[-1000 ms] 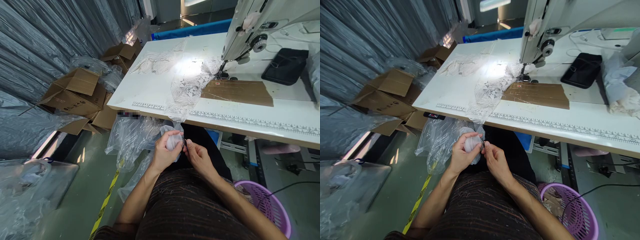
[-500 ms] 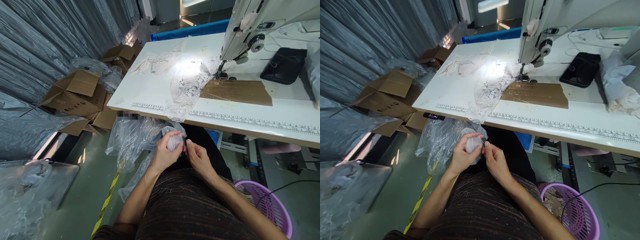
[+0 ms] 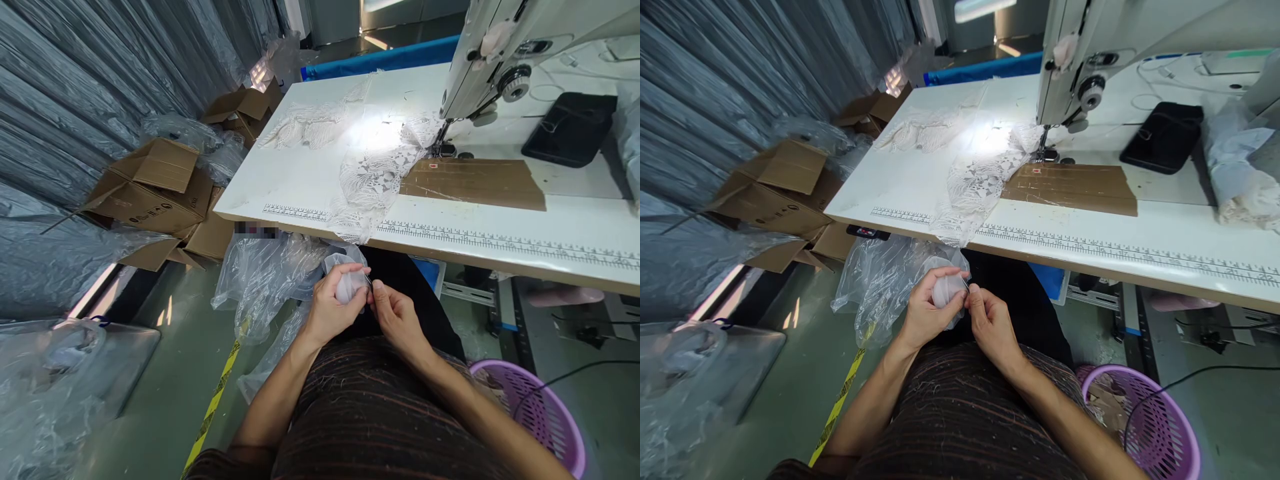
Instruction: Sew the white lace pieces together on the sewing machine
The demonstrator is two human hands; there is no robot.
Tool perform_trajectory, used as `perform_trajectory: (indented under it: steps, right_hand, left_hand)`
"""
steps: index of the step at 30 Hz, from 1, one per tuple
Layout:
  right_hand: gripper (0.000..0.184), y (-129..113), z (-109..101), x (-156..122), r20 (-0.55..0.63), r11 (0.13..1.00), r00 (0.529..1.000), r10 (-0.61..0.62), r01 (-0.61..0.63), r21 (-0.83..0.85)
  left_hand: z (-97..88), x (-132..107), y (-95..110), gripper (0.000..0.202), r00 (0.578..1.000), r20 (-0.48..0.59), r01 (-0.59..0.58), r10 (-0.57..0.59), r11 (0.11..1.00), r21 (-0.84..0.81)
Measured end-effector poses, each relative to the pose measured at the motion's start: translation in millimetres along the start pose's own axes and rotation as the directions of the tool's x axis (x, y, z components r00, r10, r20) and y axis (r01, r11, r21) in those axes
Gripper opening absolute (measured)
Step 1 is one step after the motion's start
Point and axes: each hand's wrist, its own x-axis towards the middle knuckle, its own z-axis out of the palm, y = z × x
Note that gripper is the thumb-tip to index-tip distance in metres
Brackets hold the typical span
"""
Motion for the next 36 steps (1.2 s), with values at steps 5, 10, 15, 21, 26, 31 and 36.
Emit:
perform_trajectory:
  steps: [5, 10, 15, 21, 26, 31, 36]
  right_hand:
    - [0.052, 2.9, -2.4, -0.6, -0.004, 1.0, 1.0, -0.007, 0.007, -0.027]
    - [0.043, 12.8, -19.6, -8.3, 0.009, 0.982, 0.999, -0.044, 0.045, -0.182]
    - [0.039, 37.2, -22.2, -5.9, 0.058, 0.981, 0.998, -0.037, 0.047, -0.187]
    - [0.046, 71.2, -25.9, 14.8, 0.045, 0.972, 0.999, 0.006, 0.005, -0.235]
    - [0.059, 61.4, -33.2, 21.5, -0.204, 0.963, 0.975, -0.091, 0.033, -0.268]
    - [0.056, 25.3, -29.7, 39.0, -0.236, 0.908, 0.909, -0.343, 0.256, -0.332]
    - [0.036, 10.2, -18.5, 48.7, -0.112, 0.883, 0.912, -0.394, 0.342, -0.321]
  left_hand:
    - [0.4, -1.2, -2.6, 0.034, 1.0, 0.007, 0.028, -0.028, 0.999, -0.037]
    - [2.1, -7.9, -4.2, 0.037, 0.981, 0.049, 0.192, -0.186, 0.948, -0.256]
    - [2.8, -21.4, -22.1, 0.042, 0.932, 0.222, 0.356, -0.285, 0.829, -0.432]
    - [0.0, -28.2, -77.7, 0.026, 0.956, 0.115, 0.266, -0.271, 0.962, 0.053]
    - [-6.0, -21.3, -100.9, 0.015, 0.979, -0.051, 0.206, -0.2, 0.962, 0.178]
    - [-20.4, 1.0, -79.0, 0.018, 0.949, -0.292, -0.036, 0.117, 0.963, 0.269]
    - [-21.9, 30.7, -42.1, 0.027, 0.945, -0.172, -0.239, 0.277, 0.947, 0.213]
